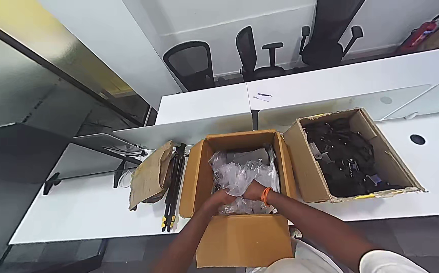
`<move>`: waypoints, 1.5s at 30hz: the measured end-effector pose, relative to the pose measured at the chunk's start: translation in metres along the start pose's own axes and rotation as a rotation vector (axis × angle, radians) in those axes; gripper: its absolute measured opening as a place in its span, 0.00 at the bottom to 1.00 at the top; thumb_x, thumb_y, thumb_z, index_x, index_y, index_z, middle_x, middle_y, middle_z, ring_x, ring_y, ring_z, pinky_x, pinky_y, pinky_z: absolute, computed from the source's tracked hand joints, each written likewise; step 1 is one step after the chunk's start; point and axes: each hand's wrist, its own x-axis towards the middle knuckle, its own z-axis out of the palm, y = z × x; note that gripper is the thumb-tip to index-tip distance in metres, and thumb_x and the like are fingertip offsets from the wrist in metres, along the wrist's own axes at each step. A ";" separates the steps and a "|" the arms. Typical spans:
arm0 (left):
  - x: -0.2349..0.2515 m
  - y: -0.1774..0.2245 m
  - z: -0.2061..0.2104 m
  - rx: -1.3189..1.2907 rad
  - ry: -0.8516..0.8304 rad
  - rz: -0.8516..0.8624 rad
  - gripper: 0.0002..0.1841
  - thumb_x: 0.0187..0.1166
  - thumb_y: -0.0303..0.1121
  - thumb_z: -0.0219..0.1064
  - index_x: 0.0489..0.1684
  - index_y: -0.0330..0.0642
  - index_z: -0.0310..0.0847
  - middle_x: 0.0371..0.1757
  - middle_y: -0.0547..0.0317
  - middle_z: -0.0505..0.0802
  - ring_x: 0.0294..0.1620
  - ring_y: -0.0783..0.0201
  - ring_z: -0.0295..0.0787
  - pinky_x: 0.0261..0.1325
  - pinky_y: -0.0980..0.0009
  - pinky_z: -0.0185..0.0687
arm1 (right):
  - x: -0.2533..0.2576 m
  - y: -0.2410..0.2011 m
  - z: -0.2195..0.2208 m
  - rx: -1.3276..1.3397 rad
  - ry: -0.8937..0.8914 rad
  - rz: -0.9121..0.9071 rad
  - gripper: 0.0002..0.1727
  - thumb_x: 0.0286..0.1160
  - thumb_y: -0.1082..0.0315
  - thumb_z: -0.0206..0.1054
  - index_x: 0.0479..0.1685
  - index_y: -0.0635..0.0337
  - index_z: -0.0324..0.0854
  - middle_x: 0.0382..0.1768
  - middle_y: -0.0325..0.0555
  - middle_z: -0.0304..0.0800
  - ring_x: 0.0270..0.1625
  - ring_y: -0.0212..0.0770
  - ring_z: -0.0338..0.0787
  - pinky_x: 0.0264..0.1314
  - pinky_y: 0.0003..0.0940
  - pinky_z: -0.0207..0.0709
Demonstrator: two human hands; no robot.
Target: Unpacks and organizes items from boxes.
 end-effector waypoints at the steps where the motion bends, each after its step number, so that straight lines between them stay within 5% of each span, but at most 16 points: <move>1: -0.003 0.006 -0.006 0.005 0.016 -0.018 0.22 0.85 0.39 0.65 0.73 0.36 0.79 0.71 0.45 0.86 0.74 0.58 0.80 0.79 0.56 0.72 | 0.001 -0.006 -0.007 0.002 0.018 -0.015 0.40 0.57 0.60 0.83 0.74 0.65 0.76 0.69 0.57 0.84 0.75 0.48 0.82 0.80 0.49 0.71; 7: -0.026 0.039 -0.039 0.148 0.143 0.027 0.23 0.83 0.40 0.68 0.70 0.34 0.81 0.69 0.42 0.87 0.73 0.54 0.81 0.79 0.52 0.72 | -0.007 -0.050 -0.049 0.022 0.141 -0.135 0.41 0.58 0.63 0.83 0.75 0.70 0.74 0.72 0.59 0.82 0.78 0.46 0.78 0.85 0.41 0.65; 14: -0.035 0.067 -0.033 0.303 0.258 0.161 0.26 0.80 0.40 0.72 0.71 0.30 0.80 0.72 0.37 0.86 0.78 0.47 0.78 0.83 0.48 0.66 | -0.053 -0.075 -0.088 -0.023 0.220 -0.187 0.34 0.67 0.64 0.78 0.73 0.75 0.76 0.74 0.67 0.80 0.81 0.55 0.74 0.90 0.46 0.55; 23: -0.032 0.147 -0.008 0.382 0.292 0.358 0.25 0.77 0.37 0.73 0.67 0.27 0.82 0.68 0.35 0.87 0.76 0.48 0.80 0.81 0.50 0.68 | -0.114 -0.057 -0.152 0.078 0.394 -0.188 0.37 0.64 0.64 0.79 0.74 0.74 0.74 0.72 0.65 0.81 0.79 0.50 0.77 0.86 0.43 0.62; 26: -0.034 0.186 0.017 0.361 0.321 0.341 0.24 0.78 0.34 0.72 0.68 0.26 0.80 0.69 0.36 0.87 0.75 0.52 0.80 0.81 0.54 0.68 | -0.139 -0.045 -0.182 0.073 0.388 -0.114 0.42 0.63 0.62 0.81 0.79 0.71 0.68 0.74 0.64 0.78 0.78 0.50 0.77 0.84 0.44 0.66; 33: -0.033 0.291 0.116 0.389 0.411 0.398 0.24 0.79 0.35 0.70 0.68 0.27 0.80 0.69 0.37 0.87 0.75 0.54 0.80 0.81 0.57 0.68 | -0.232 0.016 -0.261 0.039 0.368 -0.103 0.32 0.65 0.63 0.79 0.69 0.67 0.76 0.64 0.60 0.84 0.69 0.50 0.84 0.73 0.50 0.75; 35: -0.028 0.329 0.148 0.384 0.400 0.368 0.21 0.79 0.33 0.71 0.65 0.27 0.82 0.65 0.36 0.88 0.72 0.51 0.82 0.79 0.53 0.71 | -0.269 0.036 -0.281 0.082 0.427 -0.166 0.30 0.62 0.68 0.81 0.67 0.67 0.78 0.61 0.59 0.86 0.66 0.49 0.85 0.71 0.49 0.76; 40: 0.001 0.410 0.211 0.313 0.321 0.426 0.15 0.78 0.28 0.71 0.60 0.32 0.85 0.56 0.46 0.91 0.59 0.62 0.86 0.67 0.60 0.79 | -0.338 0.091 -0.334 0.065 0.611 -0.347 0.28 0.54 0.76 0.83 0.60 0.66 0.83 0.52 0.55 0.90 0.58 0.42 0.88 0.66 0.41 0.79; 45: 0.040 0.475 0.264 0.241 0.221 0.498 0.16 0.84 0.35 0.67 0.64 0.37 0.84 0.60 0.46 0.91 0.62 0.59 0.86 0.67 0.55 0.80 | -0.385 0.151 -0.386 0.093 0.698 -0.276 0.29 0.58 0.74 0.81 0.65 0.65 0.80 0.57 0.55 0.89 0.62 0.43 0.87 0.68 0.45 0.79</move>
